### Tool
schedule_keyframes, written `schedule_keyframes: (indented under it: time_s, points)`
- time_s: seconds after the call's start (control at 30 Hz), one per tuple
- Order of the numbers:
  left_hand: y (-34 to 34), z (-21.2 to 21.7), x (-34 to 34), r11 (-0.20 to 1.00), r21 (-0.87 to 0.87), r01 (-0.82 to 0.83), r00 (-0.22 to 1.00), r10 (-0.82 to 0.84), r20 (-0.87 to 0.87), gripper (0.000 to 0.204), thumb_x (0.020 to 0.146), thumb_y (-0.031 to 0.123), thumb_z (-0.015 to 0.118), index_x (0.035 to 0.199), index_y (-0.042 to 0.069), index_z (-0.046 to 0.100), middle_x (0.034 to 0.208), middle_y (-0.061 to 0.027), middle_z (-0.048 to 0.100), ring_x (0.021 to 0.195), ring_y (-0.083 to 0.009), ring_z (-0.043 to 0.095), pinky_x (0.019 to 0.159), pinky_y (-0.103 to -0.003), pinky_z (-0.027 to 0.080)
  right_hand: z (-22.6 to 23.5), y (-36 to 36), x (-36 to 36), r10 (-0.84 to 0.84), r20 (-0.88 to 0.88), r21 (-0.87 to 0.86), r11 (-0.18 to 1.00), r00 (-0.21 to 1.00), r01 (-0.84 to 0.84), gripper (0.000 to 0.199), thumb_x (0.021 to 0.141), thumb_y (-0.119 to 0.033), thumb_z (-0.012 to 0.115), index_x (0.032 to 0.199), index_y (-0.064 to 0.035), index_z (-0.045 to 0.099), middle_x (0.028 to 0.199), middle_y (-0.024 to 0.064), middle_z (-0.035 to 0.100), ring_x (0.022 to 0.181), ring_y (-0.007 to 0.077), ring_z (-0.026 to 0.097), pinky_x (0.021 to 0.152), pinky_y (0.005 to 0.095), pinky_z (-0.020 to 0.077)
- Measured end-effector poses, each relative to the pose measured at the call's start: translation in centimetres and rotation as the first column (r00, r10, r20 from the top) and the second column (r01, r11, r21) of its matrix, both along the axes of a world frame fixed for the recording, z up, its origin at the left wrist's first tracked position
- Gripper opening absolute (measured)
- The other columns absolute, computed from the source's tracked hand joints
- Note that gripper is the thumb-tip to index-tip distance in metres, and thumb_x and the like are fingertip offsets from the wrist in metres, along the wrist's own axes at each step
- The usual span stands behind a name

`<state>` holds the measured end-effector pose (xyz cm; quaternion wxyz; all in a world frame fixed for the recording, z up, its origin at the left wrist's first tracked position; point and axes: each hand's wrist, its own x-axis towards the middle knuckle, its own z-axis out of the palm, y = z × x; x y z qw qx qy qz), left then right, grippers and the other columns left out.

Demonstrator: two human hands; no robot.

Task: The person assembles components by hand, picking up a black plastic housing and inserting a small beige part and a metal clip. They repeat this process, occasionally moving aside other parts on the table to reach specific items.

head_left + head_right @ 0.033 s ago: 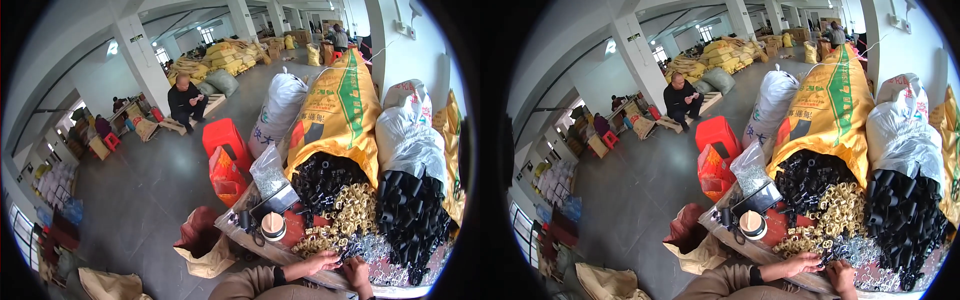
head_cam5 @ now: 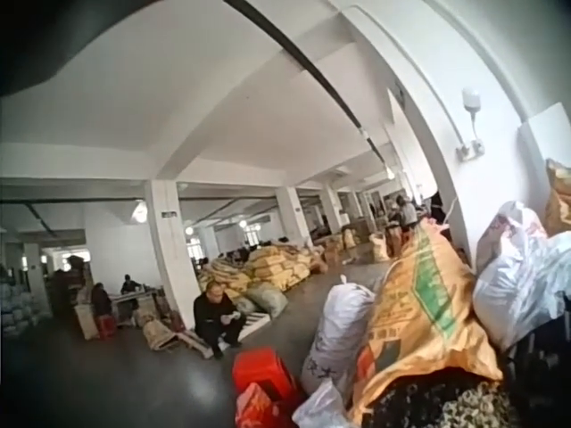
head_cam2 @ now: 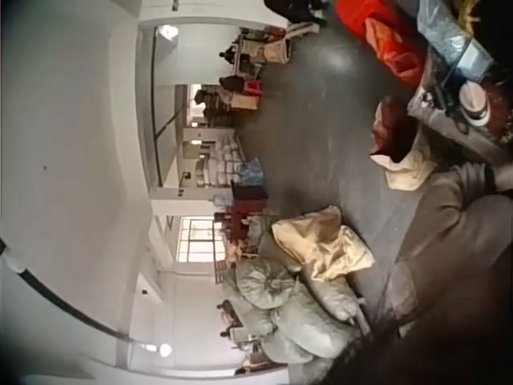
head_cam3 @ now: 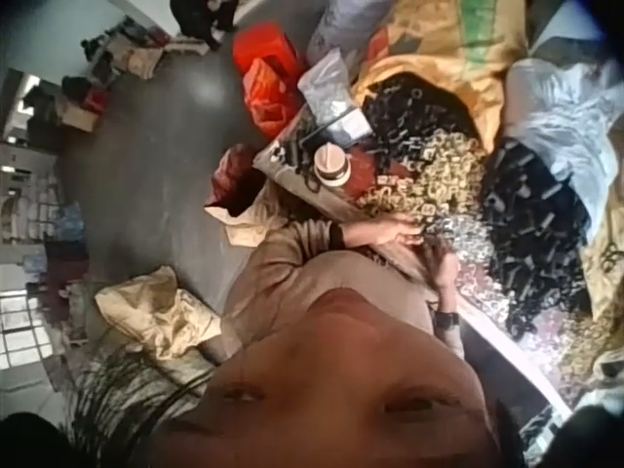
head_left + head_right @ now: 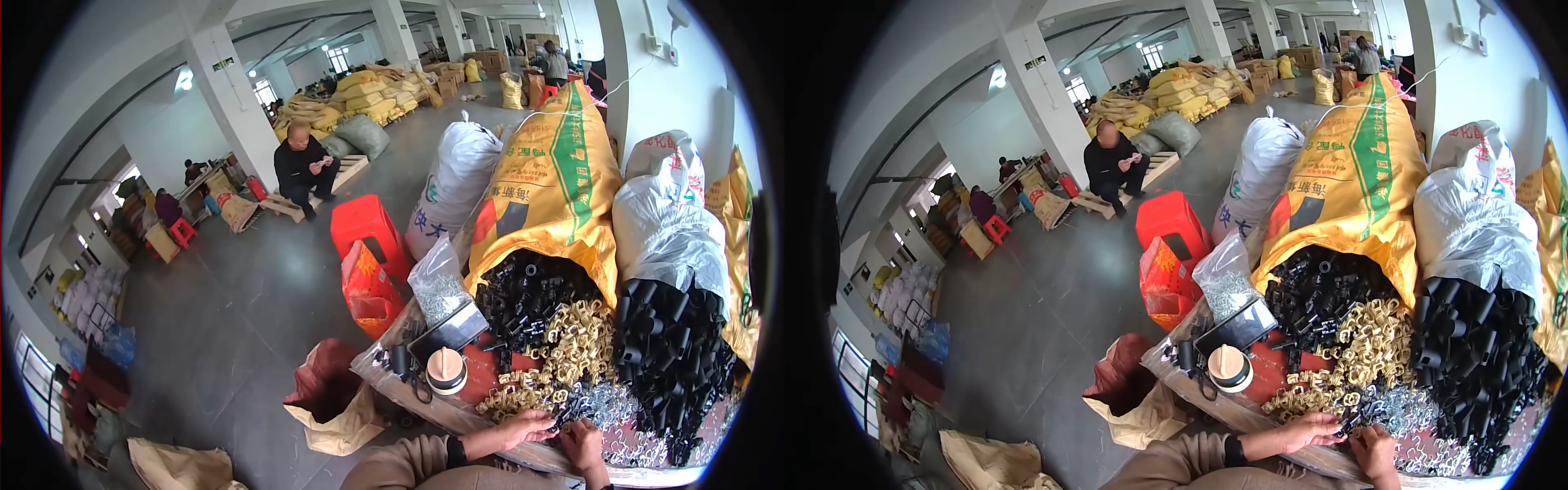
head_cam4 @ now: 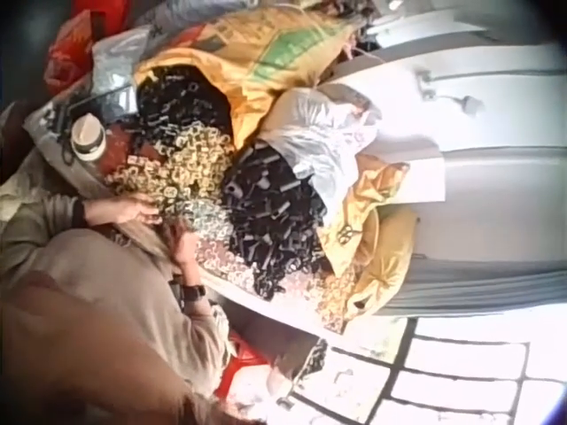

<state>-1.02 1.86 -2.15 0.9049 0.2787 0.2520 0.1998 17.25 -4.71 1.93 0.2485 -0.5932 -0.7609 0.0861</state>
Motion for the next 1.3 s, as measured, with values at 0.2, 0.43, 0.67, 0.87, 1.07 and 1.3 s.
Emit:
schedule_keyframes:
  time_s: [0.2, 0.43, 0.67, 0.87, 1.07, 1.3]
  points:
    - [0.5, 1.1, 0.8, 0.999, 0.032, -0.017, 1.000, 0.017, 0.004, 0.029, 0.081, 0.019, 0.054, 0.105, 0.004, 0.048, 0.094, -0.0031, 0.056, 0.087, -0.0127, 0.055, 0.078, -0.025, 0.043, 0.0, 0.9, 1.0, -0.120, -0.748, -0.308, 0.934, 0.652, -0.181, 0.013, 0.072, -0.011, 0.058, 0.065, 0.0003, 0.055, 0.059, 0.0039, 0.056, 0.044, 0.0109, 0.045, 0.040, 0.0227, 0.0351]
    - [-0.1, 1.5, 3.2, 0.997, 0.029, 0.076, 0.981, -0.080, 0.177, 0.027, 0.083, 0.016, 0.051, 0.106, 0.002, 0.049, 0.098, -0.0043, 0.055, 0.090, -0.0132, 0.054, 0.083, -0.026, 0.042, -0.4, -0.2, 3.3, -0.461, -0.884, -0.451, 0.792, 0.081, -0.411, 0.011, 0.072, -0.008, 0.058, 0.065, -0.0008, 0.055, 0.062, 0.0059, 0.057, 0.047, 0.0103, 0.047, 0.043, 0.0204, 0.0366]
    - [0.3, 3.7, 7.0, 0.974, 0.042, 0.224, 0.943, -0.227, 0.245, 0.026, 0.083, 0.013, 0.050, 0.105, 0.000, 0.050, 0.100, -0.0069, 0.055, 0.094, -0.0159, 0.053, 0.086, -0.027, 0.040, -0.2, -1.1, 5.4, -0.340, -0.937, -0.309, 0.911, -0.074, -0.275, 0.012, 0.077, -0.010, 0.057, 0.068, -0.0021, 0.053, 0.065, 0.0058, 0.057, 0.052, 0.0106, 0.051, 0.049, 0.0205, 0.0414]
    - [0.2, 4.2, 8.1, 0.968, 0.063, 0.243, 0.899, -0.249, 0.360, 0.027, 0.084, 0.010, 0.047, 0.108, -0.002, 0.048, 0.102, -0.0097, 0.055, 0.098, -0.0201, 0.052, 0.088, -0.030, 0.040, 0.5, -1.9, 5.3, -0.251, -0.962, -0.232, 0.959, -0.104, -0.163, 0.013, 0.078, -0.014, 0.057, 0.081, -0.0035, 0.052, 0.068, 0.0051, 0.057, 0.057, 0.0119, 0.054, 0.053, 0.0238, 0.0451]
    - [-0.8, 6.7, 6.5, 0.977, 0.022, 0.210, 0.945, -0.209, 0.253, 0.026, 0.084, 0.011, 0.048, 0.107, -0.001, 0.049, 0.098, -0.0082, 0.056, 0.091, -0.0169, 0.055, 0.081, -0.025, 0.044, 2.0, -2.8, 3.4, -0.270, -0.930, -0.213, 0.949, -0.249, -0.231, 0.019, 0.078, -0.018, 0.059, 0.087, -0.0046, 0.050, 0.072, 0.0046, 0.055, 0.059, 0.0125, 0.054, 0.055, 0.0245, 0.0455]
    - [0.6, 10.0, 3.9, 0.993, 0.107, 0.053, 0.996, -0.061, 0.065, 0.025, 0.082, 0.010, 0.050, 0.105, 0.001, 0.050, 0.092, -0.0087, 0.058, 0.079, -0.0167, 0.058, 0.066, -0.023, 0.048, 5.8, -0.9, 3.9, -0.171, -0.984, -0.176, 0.951, 0.041, -0.254, 0.020, 0.088, -0.027, 0.042, 0.087, -0.0070, 0.046, 0.060, -0.0014, 0.041, 0.049, 0.0064, 0.038, 0.044, 0.0191, 0.0347]
